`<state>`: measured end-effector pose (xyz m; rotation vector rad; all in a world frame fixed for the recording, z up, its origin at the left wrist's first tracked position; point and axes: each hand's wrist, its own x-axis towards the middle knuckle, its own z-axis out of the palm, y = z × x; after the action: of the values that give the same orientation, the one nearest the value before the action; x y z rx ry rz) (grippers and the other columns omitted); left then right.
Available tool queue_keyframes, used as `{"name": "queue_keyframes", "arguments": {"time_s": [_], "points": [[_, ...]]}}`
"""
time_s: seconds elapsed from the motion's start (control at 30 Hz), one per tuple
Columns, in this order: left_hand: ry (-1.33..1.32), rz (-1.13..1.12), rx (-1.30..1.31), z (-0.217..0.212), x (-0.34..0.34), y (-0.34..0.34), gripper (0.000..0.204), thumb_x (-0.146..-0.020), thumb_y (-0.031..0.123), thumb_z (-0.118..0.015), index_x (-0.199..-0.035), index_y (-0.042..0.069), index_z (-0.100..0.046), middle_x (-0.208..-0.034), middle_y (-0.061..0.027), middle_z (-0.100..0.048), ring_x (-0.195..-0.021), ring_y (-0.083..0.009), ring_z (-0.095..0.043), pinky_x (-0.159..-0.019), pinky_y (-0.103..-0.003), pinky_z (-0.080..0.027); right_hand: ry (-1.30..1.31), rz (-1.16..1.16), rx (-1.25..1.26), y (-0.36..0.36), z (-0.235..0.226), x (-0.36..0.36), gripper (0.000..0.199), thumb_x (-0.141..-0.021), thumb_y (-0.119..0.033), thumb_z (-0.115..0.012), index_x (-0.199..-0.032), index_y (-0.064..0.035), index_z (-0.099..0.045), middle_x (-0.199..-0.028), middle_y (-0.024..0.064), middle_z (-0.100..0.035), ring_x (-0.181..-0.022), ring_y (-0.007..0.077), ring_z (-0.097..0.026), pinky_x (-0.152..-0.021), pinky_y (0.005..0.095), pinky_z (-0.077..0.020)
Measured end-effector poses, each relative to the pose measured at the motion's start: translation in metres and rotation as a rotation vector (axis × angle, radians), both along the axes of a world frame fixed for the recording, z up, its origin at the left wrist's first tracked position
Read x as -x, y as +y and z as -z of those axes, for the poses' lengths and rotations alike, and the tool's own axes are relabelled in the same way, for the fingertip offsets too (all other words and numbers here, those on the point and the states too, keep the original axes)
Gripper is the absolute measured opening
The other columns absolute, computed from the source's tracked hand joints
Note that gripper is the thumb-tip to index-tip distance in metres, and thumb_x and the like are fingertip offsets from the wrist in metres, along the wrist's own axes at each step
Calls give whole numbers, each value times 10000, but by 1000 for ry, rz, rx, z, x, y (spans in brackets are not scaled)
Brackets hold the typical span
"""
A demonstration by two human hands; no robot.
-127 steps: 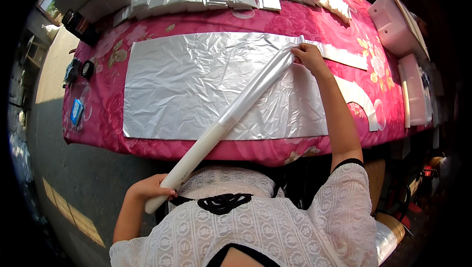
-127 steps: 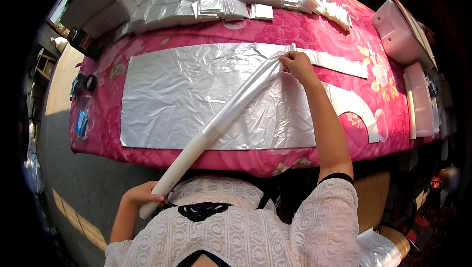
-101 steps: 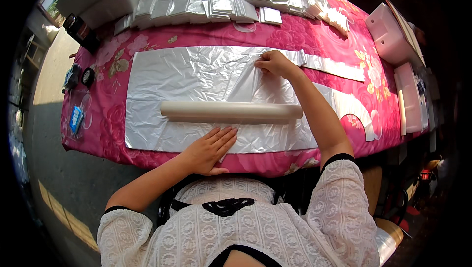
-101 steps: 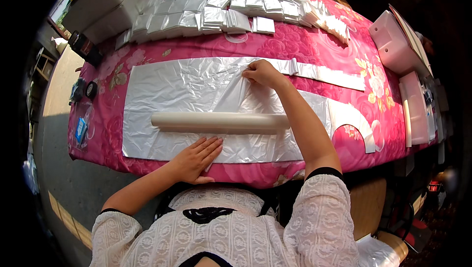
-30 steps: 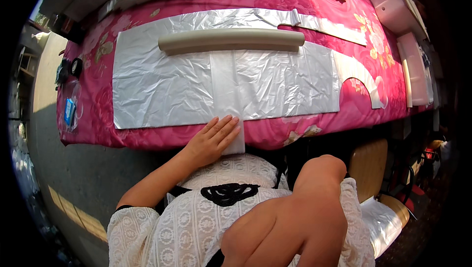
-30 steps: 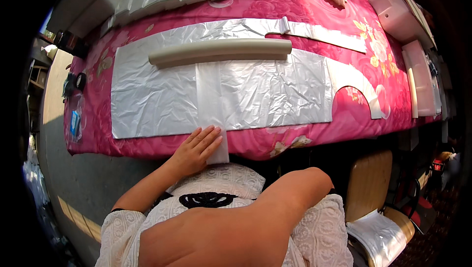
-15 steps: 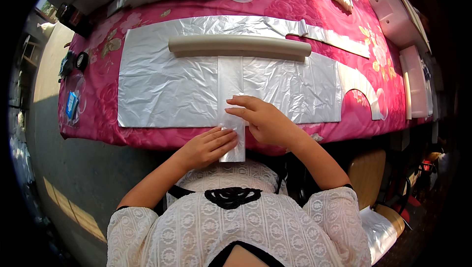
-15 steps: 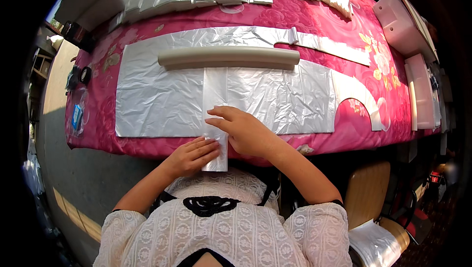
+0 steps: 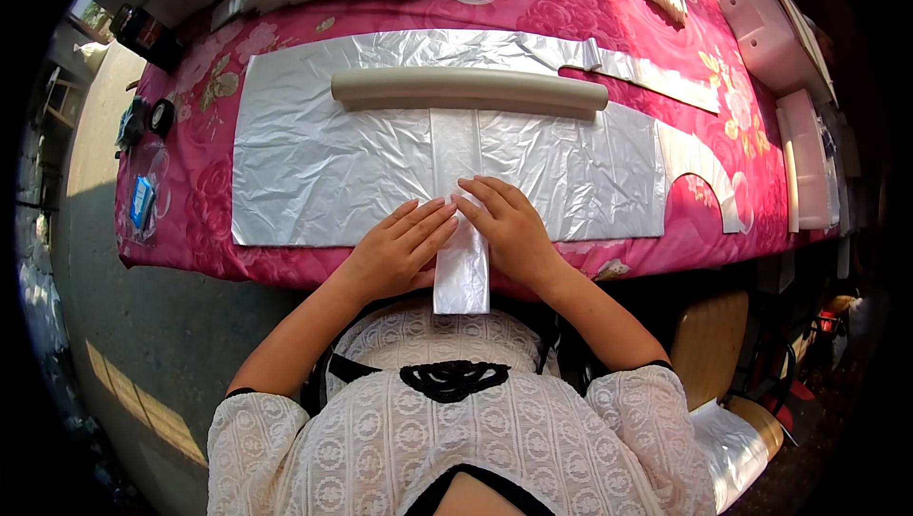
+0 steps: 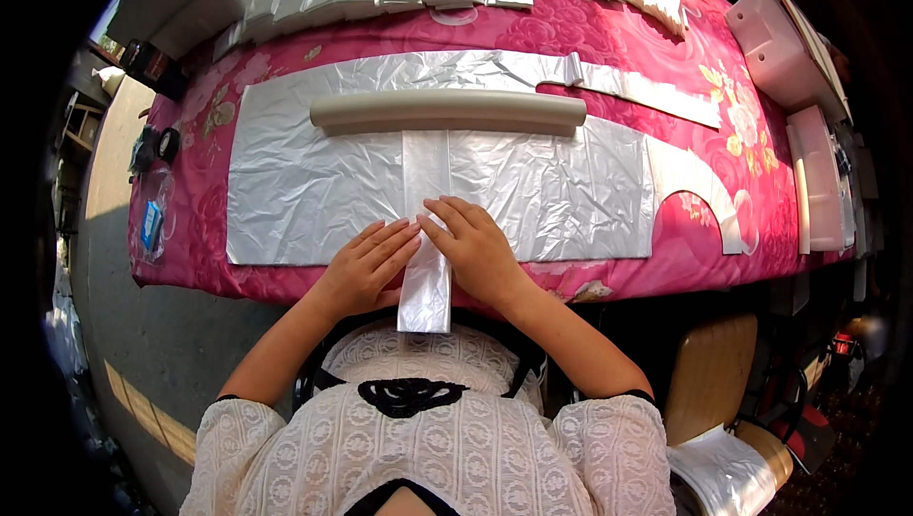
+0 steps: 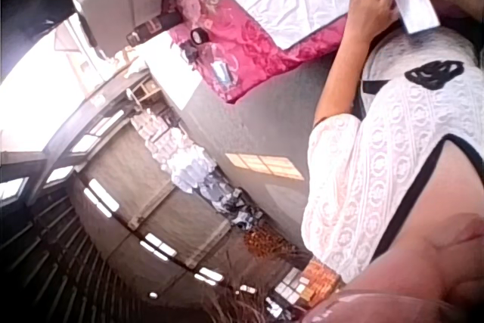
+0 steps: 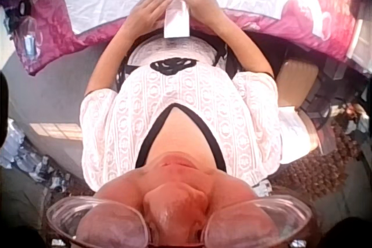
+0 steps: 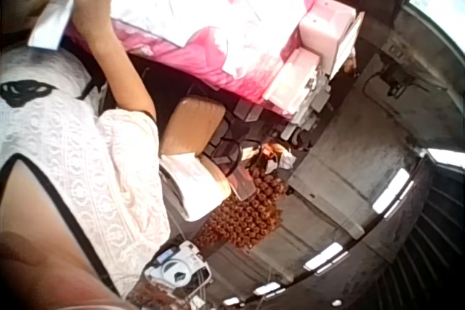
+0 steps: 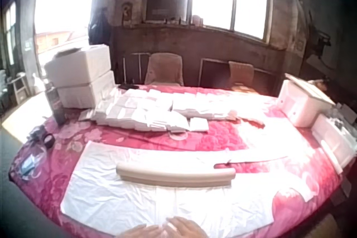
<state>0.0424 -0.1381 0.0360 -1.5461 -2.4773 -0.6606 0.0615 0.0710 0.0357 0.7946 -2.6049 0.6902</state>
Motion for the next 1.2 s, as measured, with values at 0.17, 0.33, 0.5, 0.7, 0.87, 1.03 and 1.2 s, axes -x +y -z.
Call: {"name": "queue_keyframes", "arguments": {"time_s": [0.17, 0.33, 0.5, 0.7, 0.87, 1.03, 1.2], "points": [[-49, -50, 19, -1, 2, 3, 608, -677, 215, -657, -1219, 4, -480, -1256, -138, -499, -1165, -258, -482, -1019, -410, -325, -61, -32, 15, 7, 5, 1, 305, -710, -52, -540, -1008, -24, -598, -1078, 110, -577, -991, 277, -551, -867, 365, -441], [-45, -58, 47, 2, 3, -1, 599, -676, 214, -607, -1217, -9, -478, -1225, -148, -519, -1139, -269, -497, -979, -397, -354, -31, -39, 13, 3, 2, 0, 343, -679, -16, -558, -1018, -33, -608, -1027, 107, -595, -957, 276, -563, -831, 360, -465], [-60, -23, -26, 0, 11, 0, 598, -691, 274, -587, -1206, -14, -488, -1140, -155, -563, -1038, -286, -551, -888, -391, -407, -34, -65, -24, 10, 1, 0, 289, -703, -85, -569, -985, -41, -614, -986, 88, -599, -901, 244, -571, -780, 341, -466], [-499, -180, -93, -19, 21, 5, 527, -847, 373, -488, -1191, -26, -490, -970, -145, -623, -906, -305, -593, -814, -371, -430, -289, 51, 163, 11, -5, 18, 185, -752, -103, -604, -921, -39, -641, -794, 67, -644, -708, 241, -598, -630, 320, -484], [-819, -500, -444, -15, 35, 23, 526, -935, 381, -377, -1225, -54, -431, -1107, -204, -554, -990, -337, -544, -859, -373, -414, -858, 284, 421, 11, -18, 46, 171, -803, -135, -588, -819, 27, -641, -622, 99, -631, -521, 197, -603, -522, 289, -480], [-106, -326, -310, 3, 18, 31, 679, -856, 319, -510, -1351, -56, -233, -1384, -251, -282, -1272, -366, -321, -1023, -423, -294, -1055, 337, 519, 11, -15, 61, 192, -788, -137, -588, -792, 51, -626, -588, 118, -614, -510, 164, -616, -510, 281, -488], [-168, -332, 111, 17, 0, 44, 853, -786, 389, -576, -1380, -61, -161, -1440, -245, -169, -1355, -355, -146, -1086, -479, -107, -1016, 357, 442, 10, -13, 63, 197, -762, -155, -599, -749, 41, -616, -599, 127, -619, -511, 184, -620, -520, 298, -490]]}}
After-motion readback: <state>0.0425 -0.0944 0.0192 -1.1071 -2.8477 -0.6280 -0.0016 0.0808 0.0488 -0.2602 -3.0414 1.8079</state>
